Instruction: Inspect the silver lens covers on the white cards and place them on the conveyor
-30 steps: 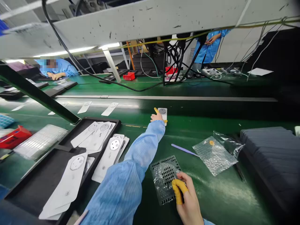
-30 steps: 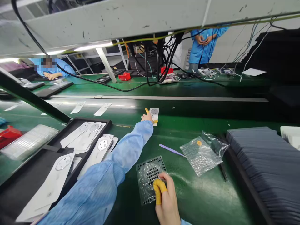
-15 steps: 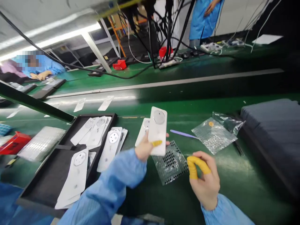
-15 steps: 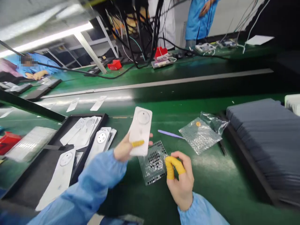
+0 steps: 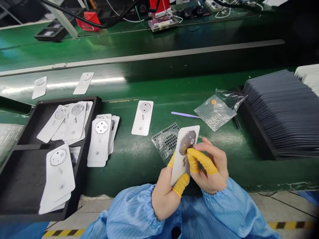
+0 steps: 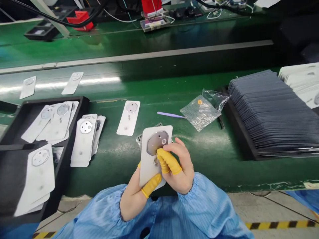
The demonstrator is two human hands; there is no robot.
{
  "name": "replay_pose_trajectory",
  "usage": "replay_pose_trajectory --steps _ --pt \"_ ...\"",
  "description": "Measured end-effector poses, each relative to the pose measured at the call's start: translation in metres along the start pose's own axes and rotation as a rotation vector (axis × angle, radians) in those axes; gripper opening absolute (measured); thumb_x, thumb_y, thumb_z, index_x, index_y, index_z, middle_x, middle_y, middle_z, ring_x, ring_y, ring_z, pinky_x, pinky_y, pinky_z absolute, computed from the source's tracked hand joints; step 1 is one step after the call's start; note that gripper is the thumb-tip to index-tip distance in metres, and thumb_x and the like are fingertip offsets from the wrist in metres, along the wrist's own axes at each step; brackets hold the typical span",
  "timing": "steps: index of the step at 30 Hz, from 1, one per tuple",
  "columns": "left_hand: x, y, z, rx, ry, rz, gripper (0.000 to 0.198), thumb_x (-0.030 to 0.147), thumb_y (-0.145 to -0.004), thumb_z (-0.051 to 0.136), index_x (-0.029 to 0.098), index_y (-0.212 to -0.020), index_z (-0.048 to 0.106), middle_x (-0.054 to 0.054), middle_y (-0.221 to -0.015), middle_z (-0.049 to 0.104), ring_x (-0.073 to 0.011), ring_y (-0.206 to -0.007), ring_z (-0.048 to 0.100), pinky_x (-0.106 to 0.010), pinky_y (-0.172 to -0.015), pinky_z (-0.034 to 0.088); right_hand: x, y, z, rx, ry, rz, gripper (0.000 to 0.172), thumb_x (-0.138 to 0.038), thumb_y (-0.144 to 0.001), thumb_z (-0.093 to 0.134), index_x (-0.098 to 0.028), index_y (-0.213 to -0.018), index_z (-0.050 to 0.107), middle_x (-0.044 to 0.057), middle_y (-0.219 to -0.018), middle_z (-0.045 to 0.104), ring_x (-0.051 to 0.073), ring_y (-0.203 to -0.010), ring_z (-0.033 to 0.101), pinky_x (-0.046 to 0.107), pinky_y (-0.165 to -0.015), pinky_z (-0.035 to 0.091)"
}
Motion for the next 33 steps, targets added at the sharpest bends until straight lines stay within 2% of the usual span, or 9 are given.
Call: replay_pose_trajectory --steps 4,8,16,20,24,26,28,31,33 --pt "0.003 0.003 -0.001 0.004 -0.045 0.068 0.045 0.035 -0.082 0.065 0.02 -0.124 0.058 -0.009 -0.115 0.066 -0.0297 -0.114 0.058 -0.042 -0.103 0.044 -0.003 0.005 0.004 -0.032 -0.089 -0.064 0.032 -0.014 -0.085 0.052 -0.019 -0.116 0.06 0.011 -0.12 0.058 0.026 -0.109 0.059 0.057 -0.096 0.049" --pt "0.005 0.003 -0.001 -0.041 -0.082 0.14 0.042 0.032 -0.086 0.061 0.02 -0.126 0.057 -0.01 -0.121 0.064 -0.0291 -0.112 0.06 -0.042 -0.101 0.047 -0.003 0.006 0.004 -0.099 -0.112 -0.017 0.035 -0.022 -0.089 0.047 -0.021 -0.122 0.057 0.012 -0.134 0.051 0.031 -0.121 0.052 0.059 -0.094 0.049" --pt "0.011 0.0 -0.002 -0.124 -0.157 0.382 0.046 0.023 -0.091 0.054 0.03 -0.136 0.049 -0.004 -0.13 0.061 -0.0258 -0.119 0.057 -0.034 -0.099 0.049 -0.004 0.003 0.004 -0.169 -0.133 0.029 0.053 -0.012 -0.082 0.051 -0.024 -0.134 0.049 0.009 -0.146 0.039 0.034 -0.129 0.045 0.061 -0.1 0.044" --pt "-0.006 0.003 -0.01 -0.059 -0.164 0.282 0.043 0.026 -0.088 0.059 0.024 -0.13 0.055 -0.009 -0.122 0.063 -0.0278 -0.115 0.058 -0.038 -0.102 0.046 -0.008 0.007 0.005 -0.296 -0.082 -0.006 0.058 -0.016 -0.083 0.05 -0.016 -0.141 0.04 0.015 -0.151 0.031 0.037 -0.133 0.038 0.06 -0.101 0.043" --pt "-0.012 0.001 -0.011 -0.05 -0.051 0.156 0.044 0.032 -0.086 0.062 0.02 -0.128 0.055 -0.012 -0.123 0.062 -0.0295 -0.116 0.057 -0.041 -0.103 0.045 -0.004 0.012 0.007 -0.368 -0.129 0.032 0.056 -0.018 -0.084 0.052 -0.02 -0.14 0.042 0.012 -0.151 0.031 0.037 -0.135 0.035 0.062 -0.104 0.039" --pt "-0.007 -0.002 -0.009 -0.069 0.081 0.119 0.052 0.032 -0.084 0.064 0.021 -0.133 0.049 -0.011 -0.132 0.057 -0.0297 -0.119 0.055 -0.041 -0.102 0.046 0.001 0.011 0.008 -0.329 -0.22 0.147 0.054 -0.019 -0.087 0.05 -0.025 -0.139 0.042 0.008 -0.154 0.026 0.035 -0.136 0.036 0.06 -0.105 0.041" --pt "-0.001 -0.007 -0.008 -0.123 0.237 0.1 0.057 0.032 -0.082 0.067 0.022 -0.134 0.046 -0.011 -0.133 0.057 -0.0292 -0.118 0.057 -0.038 -0.098 0.049 0.006 0.01 0.01 -0.248 -0.351 0.343 0.056 -0.019 -0.09 0.047 -0.029 -0.144 0.033 0.007 -0.155 0.024 0.031 -0.133 0.042 0.054 -0.101 0.048" --pt "0.009 -0.015 -0.012 -0.208 0.38 0.061 0.055 0.031 -0.076 0.073 0.021 -0.126 0.053 -0.01 -0.116 0.067 -0.026 -0.1 0.066 -0.033 -0.082 0.057 0.01 0.01 0.015 -0.246 -0.526 0.571 0.061 -0.02 -0.092 0.049 -0.03 -0.147 0.023 0.009 -0.142 0.048 0.024 -0.117 0.06 0.041 -0.09 0.058" --pt "0.013 -0.02 -0.019 -0.16 0.379 0.038 0.042 0.035 -0.075 0.074 0.018 -0.111 0.062 -0.008 -0.098 0.073 -0.0217 -0.081 0.069 -0.028 -0.069 0.057 0.008 0.013 0.019 -0.324 -0.57 0.616 0.054 -0.019 -0.09 0.053 -0.031 -0.141 0.037 0.006 -0.128 0.062 0.02 -0.104 0.067 0.035 -0.084 0.061"
Point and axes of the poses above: each hand's wrist, its own y-axis away from the middle knuckle, its own z-axis out of the palm, x = y × z, the point moved 2 cm from there along -y, towards the middle knuckle
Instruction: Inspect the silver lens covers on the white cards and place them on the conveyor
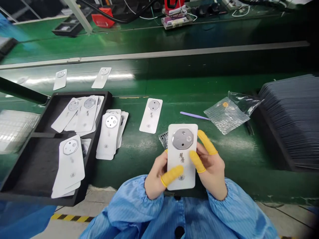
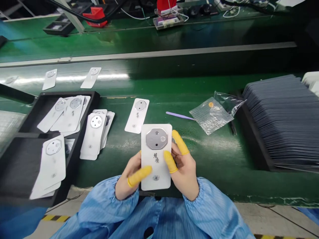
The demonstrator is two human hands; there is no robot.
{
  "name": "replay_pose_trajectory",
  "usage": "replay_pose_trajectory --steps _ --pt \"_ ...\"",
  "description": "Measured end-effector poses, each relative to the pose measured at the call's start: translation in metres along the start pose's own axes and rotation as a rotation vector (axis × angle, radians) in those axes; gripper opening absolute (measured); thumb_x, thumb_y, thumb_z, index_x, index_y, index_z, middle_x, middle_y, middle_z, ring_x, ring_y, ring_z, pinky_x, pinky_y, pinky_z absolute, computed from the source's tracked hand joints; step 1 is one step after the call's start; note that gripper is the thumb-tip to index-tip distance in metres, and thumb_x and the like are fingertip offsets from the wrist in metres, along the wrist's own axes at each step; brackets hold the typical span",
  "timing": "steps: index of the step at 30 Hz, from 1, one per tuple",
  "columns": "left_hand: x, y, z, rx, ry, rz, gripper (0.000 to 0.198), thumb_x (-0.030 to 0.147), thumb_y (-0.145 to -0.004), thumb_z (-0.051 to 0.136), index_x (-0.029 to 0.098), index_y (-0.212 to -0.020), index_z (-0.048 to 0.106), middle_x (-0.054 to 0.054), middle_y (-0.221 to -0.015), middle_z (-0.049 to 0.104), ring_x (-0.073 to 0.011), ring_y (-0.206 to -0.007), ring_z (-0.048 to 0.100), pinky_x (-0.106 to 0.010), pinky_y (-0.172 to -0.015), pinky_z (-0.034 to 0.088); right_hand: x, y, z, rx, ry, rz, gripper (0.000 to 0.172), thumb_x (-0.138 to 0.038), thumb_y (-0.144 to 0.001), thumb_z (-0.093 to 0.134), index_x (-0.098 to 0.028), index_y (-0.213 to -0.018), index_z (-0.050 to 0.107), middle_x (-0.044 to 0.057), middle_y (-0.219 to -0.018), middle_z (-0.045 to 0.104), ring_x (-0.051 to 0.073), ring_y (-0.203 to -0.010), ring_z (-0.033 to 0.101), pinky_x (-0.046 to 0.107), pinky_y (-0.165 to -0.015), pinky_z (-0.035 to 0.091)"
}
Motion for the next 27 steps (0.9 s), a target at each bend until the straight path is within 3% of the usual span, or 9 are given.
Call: replay_pose_trajectory --steps 3,5,9,13,15,18,20,23,27 --pt "0.01 -0.003 -0.016 0.209 -0.116 0.052 0.029 0.04 -0.075 0.073 0.014 -0.086 0.069 -0.006 -0.075 0.072 -0.016 -0.06 0.065 -0.024 -0.055 0.053 0.004 0.005 0.007 -0.106 0.085 0.001 0.043 -0.021 -0.088 0.058 -0.031 -0.13 0.052 0.003 -0.124 0.064 0.019 -0.097 0.07 0.032 -0.081 0.062" --pt "0.015 0.0 -0.032 0.368 -0.192 0.101 0.029 0.04 -0.069 0.076 0.012 -0.075 0.07 -0.004 -0.063 0.069 -0.0138 -0.05 0.06 -0.022 -0.047 0.049 0.009 0.008 0.009 -0.179 0.203 -0.057 0.048 -0.024 -0.088 0.058 -0.03 -0.135 0.047 0.005 -0.13 0.06 0.021 -0.108 0.065 0.037 -0.091 0.058" --pt "0.024 0.012 -0.072 0.669 -0.302 0.268 0.036 0.041 -0.056 0.082 0.012 -0.049 0.062 0.0 -0.043 0.056 -0.0094 -0.036 0.047 -0.019 -0.036 0.038 0.031 0.008 0.005 -0.248 0.618 -0.209 0.059 -0.027 -0.084 0.064 -0.022 -0.139 0.042 0.013 -0.145 0.043 0.03 -0.136 0.038 0.055 -0.109 0.038" --pt "0.03 0.014 -0.098 0.753 -0.473 0.326 0.031 0.038 -0.06 0.08 0.013 -0.054 0.062 0.0 -0.046 0.057 -0.0129 -0.041 0.052 -0.021 -0.038 0.04 0.049 0.007 -0.007 -0.311 0.776 -0.362 0.032 -0.011 -0.088 0.053 -0.02 -0.118 0.06 0.013 -0.138 0.052 0.028 -0.134 0.042 0.057 -0.106 0.039" --pt "0.033 0.012 -0.099 0.745 -0.573 0.35 0.026 0.035 -0.066 0.077 0.014 -0.08 0.069 -0.004 -0.068 0.069 -0.0188 -0.06 0.064 -0.025 -0.051 0.05 0.047 0.006 -0.015 -0.301 0.73 -0.399 0.034 -0.007 -0.088 0.051 -0.022 -0.117 0.06 0.011 -0.132 0.057 0.025 -0.129 0.048 0.055 -0.106 0.041" --pt "0.031 0.007 -0.092 0.638 -0.684 0.336 0.047 0.033 -0.072 0.074 0.017 -0.115 0.063 -0.01 -0.108 0.07 -0.0257 -0.099 0.066 -0.034 -0.085 0.052 0.032 0.004 -0.03 -0.233 0.661 -0.432 0.038 -0.007 -0.085 0.056 -0.023 -0.119 0.059 0.011 -0.132 0.058 0.025 -0.125 0.053 0.054 -0.106 0.04" --pt "0.024 0.001 -0.084 0.465 -0.682 0.2 0.042 0.039 -0.076 0.07 0.014 -0.11 0.068 -0.012 -0.108 0.071 -0.0289 -0.104 0.064 -0.038 -0.093 0.049 0.021 0.004 -0.039 -0.213 0.65 -0.476 0.042 -0.007 -0.082 0.059 -0.024 -0.121 0.058 0.011 -0.132 0.057 0.026 -0.124 0.053 0.055 -0.106 0.04" --pt "0.007 -0.009 -0.069 0.225 -0.516 -0.023 0.046 0.054 -0.079 0.061 0.011 -0.084 0.076 -0.012 -0.085 0.075 -0.0299 -0.087 0.069 -0.039 -0.079 0.054 0.012 0.004 -0.053 -0.309 0.7 -0.545 0.045 -0.006 -0.083 0.056 -0.026 -0.123 0.056 0.01 -0.135 0.055 0.027 -0.126 0.051 0.057 -0.106 0.038" --pt "-0.008 -0.021 -0.048 0.176 -0.314 -0.114 0.047 0.054 -0.063 0.076 0.01 -0.08 0.077 -0.012 -0.084 0.076 -0.0274 -0.081 0.07 -0.035 -0.072 0.056 0.008 -0.006 -0.068 -0.593 0.855 -0.571 0.044 -0.01 -0.086 0.054 -0.024 -0.127 0.052 0.013 -0.144 0.045 0.03 -0.136 0.038 0.064 -0.108 0.029"
Point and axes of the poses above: each hand's wrist, its own y-axis away from the middle knuckle, its own z-axis out of the palm, x = y × z, the point moved 2 cm from there along -y, towards the middle knuckle
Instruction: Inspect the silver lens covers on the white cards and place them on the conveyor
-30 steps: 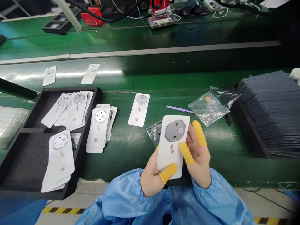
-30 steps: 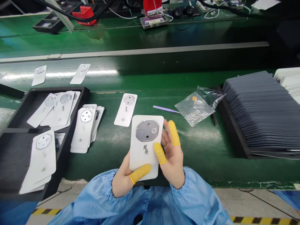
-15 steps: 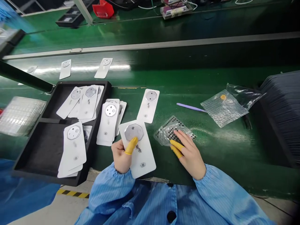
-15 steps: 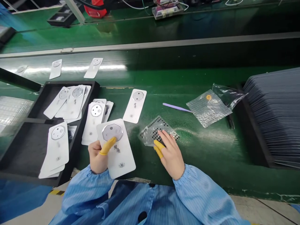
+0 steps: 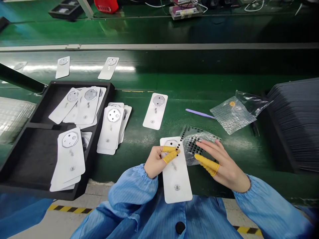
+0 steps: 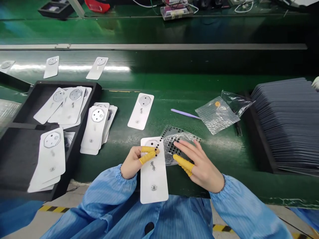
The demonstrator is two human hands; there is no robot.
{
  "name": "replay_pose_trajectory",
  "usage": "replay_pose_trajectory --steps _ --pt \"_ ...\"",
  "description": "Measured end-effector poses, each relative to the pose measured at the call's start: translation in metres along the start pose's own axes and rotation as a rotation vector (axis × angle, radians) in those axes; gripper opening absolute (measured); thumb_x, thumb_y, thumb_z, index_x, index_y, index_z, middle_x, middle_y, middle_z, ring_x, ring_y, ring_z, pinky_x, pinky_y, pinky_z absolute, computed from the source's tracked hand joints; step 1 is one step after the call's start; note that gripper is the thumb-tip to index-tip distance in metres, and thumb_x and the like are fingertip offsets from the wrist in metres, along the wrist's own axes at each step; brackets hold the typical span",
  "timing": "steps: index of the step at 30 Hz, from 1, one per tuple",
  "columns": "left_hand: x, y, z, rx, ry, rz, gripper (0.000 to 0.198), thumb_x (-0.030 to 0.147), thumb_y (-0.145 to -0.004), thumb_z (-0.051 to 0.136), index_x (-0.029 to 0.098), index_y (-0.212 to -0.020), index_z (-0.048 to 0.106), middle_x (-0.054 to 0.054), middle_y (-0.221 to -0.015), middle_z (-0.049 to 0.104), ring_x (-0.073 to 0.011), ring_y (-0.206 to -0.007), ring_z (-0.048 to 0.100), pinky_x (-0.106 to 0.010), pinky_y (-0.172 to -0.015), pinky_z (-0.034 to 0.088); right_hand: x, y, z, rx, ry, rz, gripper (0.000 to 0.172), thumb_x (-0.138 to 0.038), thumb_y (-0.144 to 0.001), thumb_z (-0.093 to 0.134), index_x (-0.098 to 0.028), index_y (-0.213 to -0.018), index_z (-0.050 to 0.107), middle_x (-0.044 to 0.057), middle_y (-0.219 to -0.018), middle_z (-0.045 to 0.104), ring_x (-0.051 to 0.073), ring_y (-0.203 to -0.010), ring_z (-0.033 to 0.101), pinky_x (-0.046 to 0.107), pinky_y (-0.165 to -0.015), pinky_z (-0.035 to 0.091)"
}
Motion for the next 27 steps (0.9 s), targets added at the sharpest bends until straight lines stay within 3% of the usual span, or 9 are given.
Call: replay_pose_trajectory --steps 3,7,10,15,20,22,27 --pt "-0.001 -0.002 0.011 0.043 0.006 0.001 0.046 0.047 -0.062 0.08 0.009 -0.087 0.076 -0.015 -0.092 0.076 -0.027 -0.082 0.07 -0.035 -0.072 0.056 0.004 -0.011 -0.011 -0.05 -0.017 0.074 0.046 -0.021 -0.085 0.06 -0.02 -0.13 0.049 0.017 -0.144 0.043 0.033 -0.137 0.035 0.066 -0.107 0.029" --pt "-0.005 0.002 0.018 0.044 -0.032 0.042 0.041 0.043 -0.069 0.076 0.009 -0.092 0.076 -0.016 -0.097 0.075 -0.0279 -0.085 0.07 -0.036 -0.074 0.057 -0.01 -0.037 -0.007 0.209 -0.196 0.116 0.031 -0.013 -0.083 0.062 -0.02 -0.113 0.058 0.011 -0.11 0.063 0.021 -0.105 0.06 0.042 -0.086 0.054" --pt "-0.008 0.005 0.017 0.014 -0.081 0.116 0.039 0.042 -0.077 0.07 0.01 -0.099 0.074 -0.014 -0.098 0.074 -0.0279 -0.088 0.07 -0.036 -0.075 0.058 -0.021 -0.048 0.015 0.244 -0.286 0.09 0.024 -0.011 -0.086 0.058 -0.02 -0.108 0.059 0.008 -0.099 0.063 0.017 -0.091 0.061 0.033 -0.074 0.057" --pt "-0.009 0.005 0.012 -0.031 -0.204 0.223 0.033 0.036 -0.083 0.063 0.013 -0.104 0.073 -0.012 -0.104 0.074 -0.0286 -0.095 0.068 -0.038 -0.085 0.056 -0.023 -0.044 0.036 0.23 -0.254 0.051 0.028 -0.01 -0.088 0.054 -0.016 -0.114 0.056 0.012 -0.105 0.062 0.018 -0.097 0.062 0.033 -0.077 0.059" --pt "-0.014 0.004 0.013 -0.073 -0.141 0.145 0.035 0.038 -0.084 0.062 0.013 -0.105 0.073 -0.012 -0.101 0.074 -0.0284 -0.093 0.069 -0.038 -0.082 0.057 -0.018 -0.035 0.04 0.322 -0.234 0.028 0.036 -0.01 -0.088 0.053 -0.017 -0.123 0.054 0.013 -0.108 0.065 0.02 -0.101 0.064 0.035 -0.08 0.06" --pt "-0.017 0.005 0.013 -0.059 -0.121 0.136 0.036 0.037 -0.084 0.061 0.011 -0.106 0.072 -0.012 -0.102 0.074 -0.0288 -0.094 0.069 -0.038 -0.081 0.057 -0.017 -0.033 0.043 0.303 -0.221 0.018 0.037 -0.011 -0.088 0.053 -0.017 -0.124 0.054 0.013 -0.107 0.067 0.021 -0.102 0.065 0.037 -0.082 0.06" --pt "-0.014 0.007 0.012 -0.062 -0.395 0.348 0.028 0.022 -0.086 0.055 0.015 -0.108 0.071 -0.01 -0.098 0.074 -0.0244 -0.087 0.07 -0.033 -0.079 0.055 -0.017 -0.032 0.053 0.271 -0.161 0.024 0.031 -0.008 -0.086 0.052 -0.016 -0.116 0.059 0.013 -0.11 0.067 0.023 -0.106 0.064 0.042 -0.09 0.058"
Point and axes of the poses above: each hand's wrist, its own y-axis away from the middle knuckle, its own z-axis out of the palm, x = y × z, the point moved 2 cm from there along -y, towards the middle knuckle
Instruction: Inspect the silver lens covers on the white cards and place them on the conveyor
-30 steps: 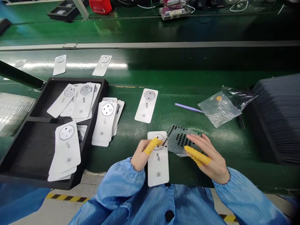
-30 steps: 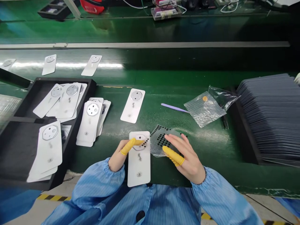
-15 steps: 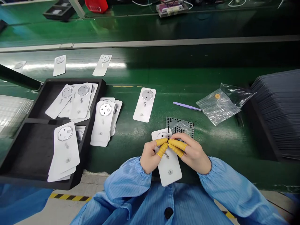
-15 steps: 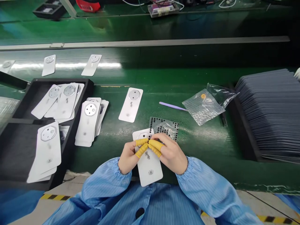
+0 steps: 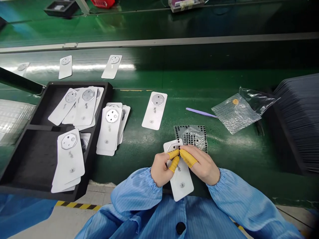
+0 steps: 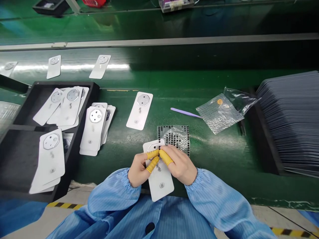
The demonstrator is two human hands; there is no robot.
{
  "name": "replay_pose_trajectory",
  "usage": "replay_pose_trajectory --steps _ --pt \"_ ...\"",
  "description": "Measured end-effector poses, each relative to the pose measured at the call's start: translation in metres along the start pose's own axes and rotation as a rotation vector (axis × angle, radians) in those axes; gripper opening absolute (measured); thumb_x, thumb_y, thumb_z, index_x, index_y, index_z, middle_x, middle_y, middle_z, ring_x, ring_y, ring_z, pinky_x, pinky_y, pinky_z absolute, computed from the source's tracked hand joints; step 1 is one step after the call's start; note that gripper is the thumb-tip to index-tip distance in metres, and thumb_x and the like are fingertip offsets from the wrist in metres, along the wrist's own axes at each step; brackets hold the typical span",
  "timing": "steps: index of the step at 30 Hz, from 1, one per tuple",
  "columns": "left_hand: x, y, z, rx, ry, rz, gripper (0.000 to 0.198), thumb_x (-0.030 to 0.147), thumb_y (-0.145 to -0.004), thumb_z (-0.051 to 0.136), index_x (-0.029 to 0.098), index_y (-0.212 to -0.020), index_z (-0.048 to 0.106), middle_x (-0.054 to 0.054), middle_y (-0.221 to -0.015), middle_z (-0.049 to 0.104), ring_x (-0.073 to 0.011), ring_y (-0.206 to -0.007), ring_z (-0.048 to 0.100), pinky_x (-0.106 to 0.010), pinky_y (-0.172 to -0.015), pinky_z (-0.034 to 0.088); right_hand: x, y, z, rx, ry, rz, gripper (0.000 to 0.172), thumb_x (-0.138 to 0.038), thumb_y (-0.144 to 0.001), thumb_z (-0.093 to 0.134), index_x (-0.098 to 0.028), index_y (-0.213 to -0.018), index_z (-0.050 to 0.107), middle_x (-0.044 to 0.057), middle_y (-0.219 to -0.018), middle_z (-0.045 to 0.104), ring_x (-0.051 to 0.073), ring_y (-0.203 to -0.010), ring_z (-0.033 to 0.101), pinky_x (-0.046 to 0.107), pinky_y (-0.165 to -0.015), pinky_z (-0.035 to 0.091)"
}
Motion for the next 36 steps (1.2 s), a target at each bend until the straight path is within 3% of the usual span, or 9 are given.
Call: replay_pose_trajectory --steps 5,9,13,15,16,20,22,26,36 --pt "-0.002 -0.003 0.001 -0.007 -0.158 -0.003 0.025 0.018 -0.083 0.056 0.017 -0.1 0.073 -0.01 -0.087 0.075 -0.0251 -0.084 0.07 -0.035 -0.08 0.054 0.002 -0.007 0.009 0.055 -0.124 0.192 0.017 -0.012 -0.086 0.054 -0.016 -0.1 0.061 0.01 -0.098 0.067 0.018 -0.093 0.065 0.034 -0.079 0.059" --pt "-0.008 -0.004 -0.006 -0.072 0.043 -0.084 0.035 0.024 -0.082 0.06 0.014 -0.114 0.066 -0.012 -0.106 0.072 -0.0263 -0.096 0.068 -0.037 -0.087 0.053 0.009 -0.013 0.008 0.142 -0.15 0.348 0.009 -0.014 -0.088 0.052 -0.018 -0.093 0.059 0.008 -0.094 0.064 0.015 -0.087 0.063 0.03 -0.075 0.056" --pt "-0.001 0.007 -0.038 0.153 0.271 -0.099 0.084 0.03 -0.083 0.063 0.02 -0.15 0.015 -0.014 -0.129 0.059 -0.0266 -0.113 0.061 -0.037 -0.094 0.051 0.013 -0.012 0.0 0.233 -0.158 0.362 0.009 -0.014 -0.085 0.057 -0.019 -0.091 0.062 0.007 -0.094 0.064 0.017 -0.087 0.063 0.033 -0.075 0.055" --pt "0.012 0.015 -0.053 0.29 0.238 -0.109 0.098 0.03 -0.085 0.062 0.023 -0.149 -0.011 -0.013 -0.119 0.065 -0.025 -0.098 0.067 -0.036 -0.083 0.056 0.009 -0.014 -0.006 0.262 -0.13 0.319 0.014 -0.011 -0.082 0.06 -0.02 -0.092 0.063 0.007 -0.094 0.064 0.018 -0.086 0.063 0.034 -0.076 0.054" --pt "0.02 0.019 -0.056 0.323 0.208 -0.111 0.097 0.03 -0.086 0.061 0.023 -0.148 -0.013 -0.012 -0.11 0.068 -0.0237 -0.087 0.07 -0.034 -0.075 0.057 0.004 -0.017 -0.01 0.278 -0.096 0.284 0.018 -0.009 -0.081 0.061 -0.021 -0.094 0.064 0.007 -0.094 0.064 0.018 -0.085 0.063 0.034 -0.075 0.054" --pt "0.048 0.023 -0.045 0.268 0.095 -0.054 0.052 0.025 -0.087 0.058 0.02 -0.134 0.037 -0.008 -0.094 0.072 -0.0193 -0.072 0.069 -0.027 -0.064 0.055 -0.023 -0.032 -0.025 0.307 0.09 0.142 0.034 -0.007 -0.078 0.064 -0.024 -0.107 0.062 0.005 -0.091 0.067 0.019 -0.085 0.065 0.034 -0.074 0.056" --pt "0.057 0.022 -0.033 0.221 0.02 -0.034 0.038 0.023 -0.085 0.06 0.019 -0.121 0.05 -0.006 -0.089 0.072 -0.0187 -0.069 0.068 -0.026 -0.062 0.054 -0.036 -0.038 -0.03 0.231 0.09 0.101 0.04 -0.011 -0.082 0.062 -0.027 -0.118 0.057 0.004 -0.093 0.069 0.02 -0.088 0.067 0.038 -0.081 0.058" --pt "0.063 0.021 -0.016 0.179 -0.159 -0.033 0.031 0.023 -0.078 0.065 0.019 -0.109 0.062 -0.005 -0.078 0.073 -0.0196 -0.06 0.066 -0.028 -0.057 0.052 -0.046 -0.039 -0.035 0.059 0.016 0.084 0.045 -0.017 -0.089 0.051 -0.03 -0.132 0.048 0.002 -0.105 0.07 0.022 -0.097 0.067 0.042 -0.092 0.057" --pt "0.07 0.022 -0.006 0.219 -0.355 0.178 0.006 0.015 -0.076 0.059 0.017 -0.079 0.064 0.0 -0.057 0.064 -0.0125 -0.044 0.056 -0.022 -0.043 0.044 -0.038 -0.021 -0.037 0.123 0.076 -0.028 0.038 -0.018 -0.089 0.048 -0.025 -0.125 0.056 0.003 -0.111 0.069 0.021 -0.099 0.067 0.041 -0.094 0.057"
Point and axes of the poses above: each hand's wrist, its own y-axis away from the middle knuckle, its own z-axis out of the palm, x = y × z, the point moved 2 cm from there along -y, towards the middle knuckle
